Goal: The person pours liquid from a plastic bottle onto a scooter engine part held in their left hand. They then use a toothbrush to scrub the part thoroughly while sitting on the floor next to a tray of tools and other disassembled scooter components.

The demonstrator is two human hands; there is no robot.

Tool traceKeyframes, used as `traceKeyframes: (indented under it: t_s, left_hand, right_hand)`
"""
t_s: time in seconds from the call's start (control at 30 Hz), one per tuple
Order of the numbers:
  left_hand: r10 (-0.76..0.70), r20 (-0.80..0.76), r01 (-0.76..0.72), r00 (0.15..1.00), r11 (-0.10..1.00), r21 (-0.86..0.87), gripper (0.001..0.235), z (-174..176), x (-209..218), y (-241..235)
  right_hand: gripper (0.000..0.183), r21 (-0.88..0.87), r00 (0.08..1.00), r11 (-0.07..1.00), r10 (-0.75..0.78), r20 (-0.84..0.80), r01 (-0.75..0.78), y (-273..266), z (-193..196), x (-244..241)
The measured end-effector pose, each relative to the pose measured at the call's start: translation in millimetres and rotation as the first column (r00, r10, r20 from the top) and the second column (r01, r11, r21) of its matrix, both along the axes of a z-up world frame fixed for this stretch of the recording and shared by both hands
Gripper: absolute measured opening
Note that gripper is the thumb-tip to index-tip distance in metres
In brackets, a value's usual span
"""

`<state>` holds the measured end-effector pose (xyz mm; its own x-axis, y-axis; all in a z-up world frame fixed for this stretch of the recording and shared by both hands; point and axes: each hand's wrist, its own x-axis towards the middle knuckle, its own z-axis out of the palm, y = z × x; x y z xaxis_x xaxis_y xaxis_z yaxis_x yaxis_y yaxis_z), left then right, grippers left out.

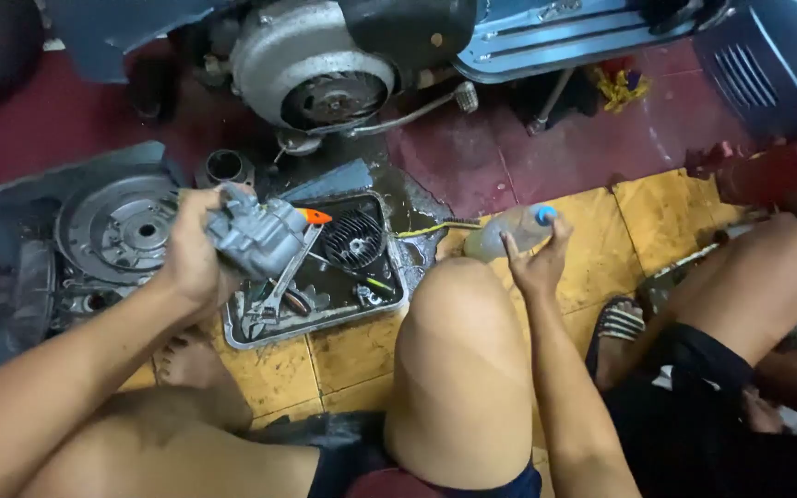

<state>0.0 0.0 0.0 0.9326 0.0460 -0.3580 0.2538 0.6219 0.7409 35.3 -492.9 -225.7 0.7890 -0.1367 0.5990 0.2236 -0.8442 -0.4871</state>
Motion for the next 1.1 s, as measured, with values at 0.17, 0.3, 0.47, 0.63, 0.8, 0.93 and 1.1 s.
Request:
traceKeyframes:
  t_s: [0.17,0.3,0.47,0.63,0.8,0.93,1.1]
  left_hand:
    - [0.038,-0.066,-0.034,0.997,0.998,0.052,0.025,61.7,-10.3,-26.6]
    - [-0.018,-0.101,0.023,0.995,0.999,0.044,0.029,18.4,2.3,-4.4]
    - [0.012,-0.093,-0.014,0.996,1.000,-0.024,0.026,16.5,12.8,-17.4]
    - [0.073,-0.138,-0.057,0.988,0.992,0.116,0.032,-8.4,38.6,-2.0]
    - [0.095,-0.172,-0.071,0.981,0.988,0.139,0.040,39.1,37.1,9.2]
    - [0.088,-0.108,-0.092,0.990,0.995,-0.032,0.048,56.1,32.2,13.2]
    - [0.066,-0.044,-0.059,0.997,0.987,0.150,0.048,58.5,26.7,10.2]
  right_hand:
    - [0.089,0.012,0.989,0.995,0.096,0.114,-0.098,-4.2,-5.4,21.2]
    - [0.086,0.102,0.999,0.994,0.038,-0.003,-0.037,-0.5,0.4,43.4]
    - [0.067,0.053,0.984,0.983,0.178,0.009,-0.178,2.8,14.1,74.1]
    - [0.040,-0.029,0.854,0.898,0.428,0.297,-0.440,36.9,140.9,107.2]
    - [0.064,0.637,0.663,0.209,0.082,0.744,-0.742,99.8,258.6,122.5]
    - [0.041,0.922,0.905,-0.091,-0.252,0.344,-0.376,99.6,209.8,130.1]
    - [0.043,0.842,0.861,0.238,-0.041,0.507,-0.485,112.6,201.3,104.5]
